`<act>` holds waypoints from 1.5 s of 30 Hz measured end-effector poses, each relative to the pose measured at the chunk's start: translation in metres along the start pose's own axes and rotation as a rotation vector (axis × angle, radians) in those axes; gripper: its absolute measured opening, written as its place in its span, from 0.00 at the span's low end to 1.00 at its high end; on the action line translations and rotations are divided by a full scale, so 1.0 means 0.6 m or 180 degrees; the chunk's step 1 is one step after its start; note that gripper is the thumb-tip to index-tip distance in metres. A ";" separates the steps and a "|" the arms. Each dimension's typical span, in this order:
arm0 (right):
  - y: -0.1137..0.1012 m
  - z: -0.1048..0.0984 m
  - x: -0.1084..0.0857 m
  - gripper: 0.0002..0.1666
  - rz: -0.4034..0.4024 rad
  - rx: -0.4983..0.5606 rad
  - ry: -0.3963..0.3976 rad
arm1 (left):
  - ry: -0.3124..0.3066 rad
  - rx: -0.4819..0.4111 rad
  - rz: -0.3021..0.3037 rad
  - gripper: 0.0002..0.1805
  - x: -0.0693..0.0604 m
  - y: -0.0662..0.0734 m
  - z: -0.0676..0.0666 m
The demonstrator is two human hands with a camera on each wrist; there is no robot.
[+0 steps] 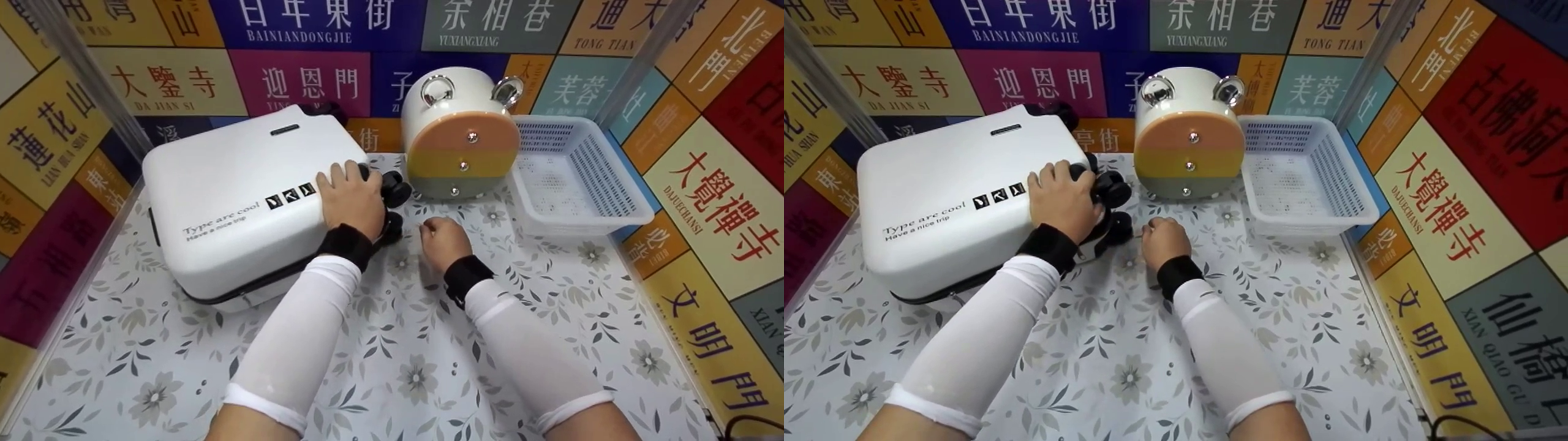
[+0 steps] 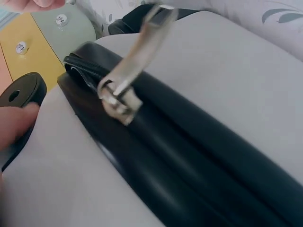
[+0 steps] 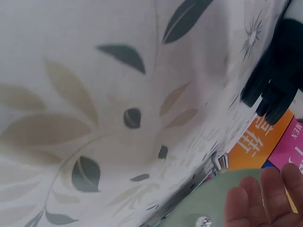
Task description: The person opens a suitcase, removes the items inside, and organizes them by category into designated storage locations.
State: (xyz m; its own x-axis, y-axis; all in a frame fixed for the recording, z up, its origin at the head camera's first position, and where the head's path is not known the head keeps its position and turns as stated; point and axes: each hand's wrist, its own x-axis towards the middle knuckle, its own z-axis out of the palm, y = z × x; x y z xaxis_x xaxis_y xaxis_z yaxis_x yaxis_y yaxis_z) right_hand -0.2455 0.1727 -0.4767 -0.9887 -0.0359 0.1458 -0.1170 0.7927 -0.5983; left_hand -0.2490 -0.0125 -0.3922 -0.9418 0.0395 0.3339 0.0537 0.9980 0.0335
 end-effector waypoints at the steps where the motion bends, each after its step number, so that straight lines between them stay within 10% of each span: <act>1: 0.001 -0.002 0.000 0.17 0.0009 -0.0005 0.0009 | 0.0014 -0.0008 0.0004 0.20 -0.001 0.001 -0.001; 15: 0.012 -0.023 -0.001 0.22 0.0168 0.0000 0.0062 | 0.0051 -0.0133 0.0533 0.20 -0.039 -0.017 -0.012; 33: 0.029 -0.032 -0.014 0.21 0.0217 -0.0020 0.0005 | 0.0107 -0.0448 0.1472 0.23 -0.091 -0.168 -0.041; 37: 0.030 -0.032 -0.016 0.21 0.0188 -0.0022 0.0033 | -0.0256 -0.0629 0.1238 0.21 -0.100 -0.179 -0.063; 41: 0.028 -0.031 -0.017 0.21 0.0188 -0.0026 0.0073 | -0.0675 -0.0853 0.0378 0.30 -0.115 -0.137 -0.084; 45: 0.022 -0.029 -0.017 0.21 0.0191 0.0003 0.0050 | -0.0545 -0.0832 -0.0277 0.47 -0.134 -0.086 -0.069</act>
State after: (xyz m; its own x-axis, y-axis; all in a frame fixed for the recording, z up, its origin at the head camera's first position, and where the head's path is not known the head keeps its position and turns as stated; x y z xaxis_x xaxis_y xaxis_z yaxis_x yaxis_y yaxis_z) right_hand -0.2355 0.1941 -0.4723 -0.9923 0.0211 0.1220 -0.0578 0.7926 -0.6070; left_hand -0.1623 -0.0691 -0.3817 -0.9875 -0.0155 0.1567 0.0331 0.9524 0.3031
